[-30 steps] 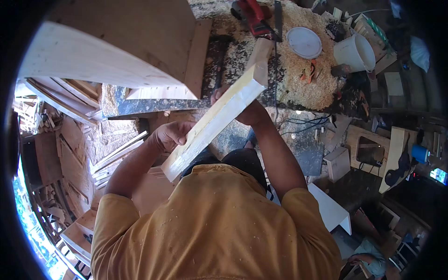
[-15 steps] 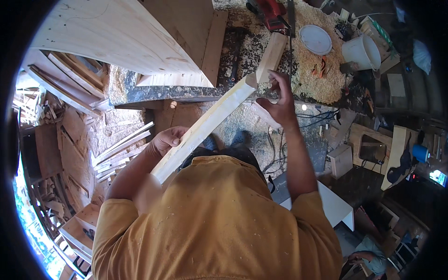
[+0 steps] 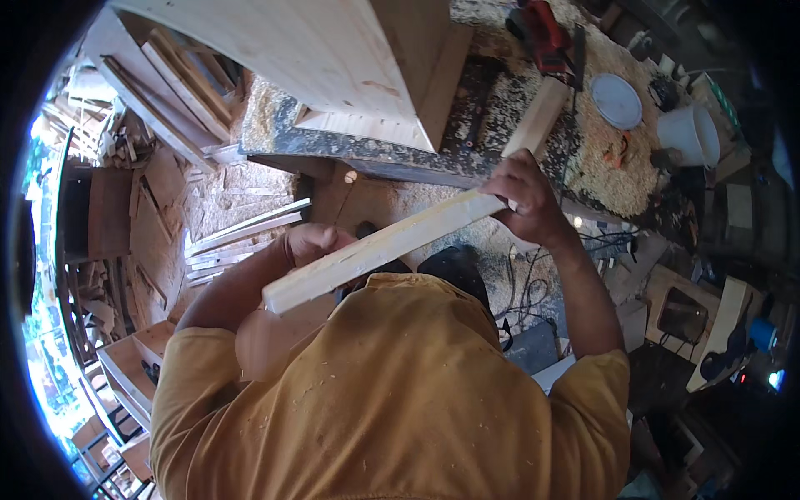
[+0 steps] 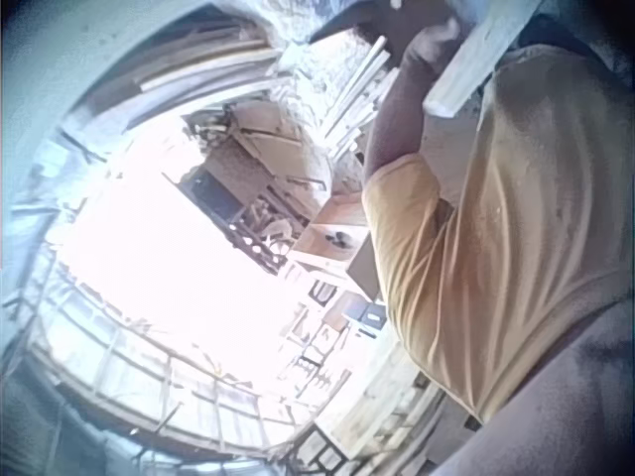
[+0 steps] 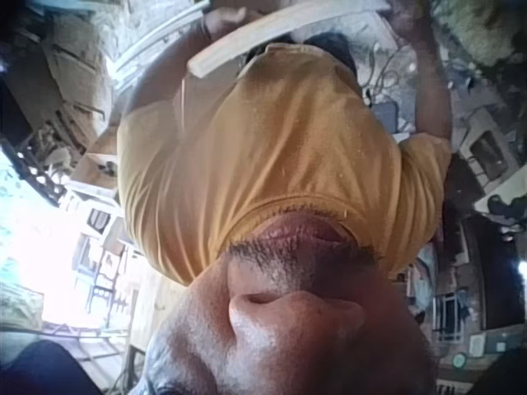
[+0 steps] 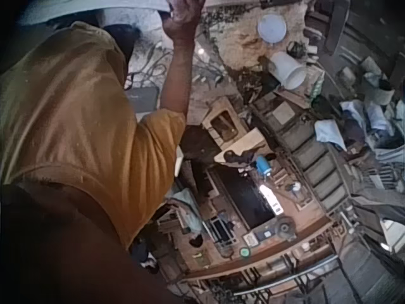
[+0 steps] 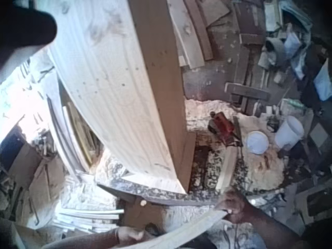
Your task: Apply glue to a wooden board and hammer it onto the frame of a wooden cabinet.
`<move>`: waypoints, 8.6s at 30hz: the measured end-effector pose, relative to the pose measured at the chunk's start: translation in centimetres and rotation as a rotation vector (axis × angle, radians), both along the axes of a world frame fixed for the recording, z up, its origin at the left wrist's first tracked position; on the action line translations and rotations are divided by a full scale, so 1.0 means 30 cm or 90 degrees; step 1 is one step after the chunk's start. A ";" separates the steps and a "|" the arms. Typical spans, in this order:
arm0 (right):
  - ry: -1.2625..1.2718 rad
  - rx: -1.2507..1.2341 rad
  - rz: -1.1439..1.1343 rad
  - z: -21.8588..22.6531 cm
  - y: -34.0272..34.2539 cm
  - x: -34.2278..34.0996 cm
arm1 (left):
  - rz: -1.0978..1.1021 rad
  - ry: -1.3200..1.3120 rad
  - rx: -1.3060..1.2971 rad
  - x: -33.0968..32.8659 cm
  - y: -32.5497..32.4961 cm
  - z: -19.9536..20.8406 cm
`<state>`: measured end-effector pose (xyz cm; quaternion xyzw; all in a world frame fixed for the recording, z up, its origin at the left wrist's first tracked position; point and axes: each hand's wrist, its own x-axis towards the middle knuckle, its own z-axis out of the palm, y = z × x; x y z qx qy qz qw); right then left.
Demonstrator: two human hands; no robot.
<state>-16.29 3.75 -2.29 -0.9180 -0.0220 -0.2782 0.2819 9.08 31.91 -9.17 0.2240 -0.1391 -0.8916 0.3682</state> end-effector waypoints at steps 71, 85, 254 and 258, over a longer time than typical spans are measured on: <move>0.123 0.237 -0.823 -0.847 0.145 0.591 | 0.551 -1.187 -0.068 0.975 -0.195 -0.650; -0.061 0.385 -0.852 -0.918 0.169 0.434 | 0.581 -1.154 -0.041 0.985 -0.153 -0.679; 0.091 0.682 -0.517 -0.570 0.145 -0.124 | 0.784 -0.892 -0.094 0.307 -0.051 -0.355; 0.081 0.730 -0.456 -0.603 0.060 0.012 | 0.762 -0.841 -0.034 0.140 -0.209 -0.431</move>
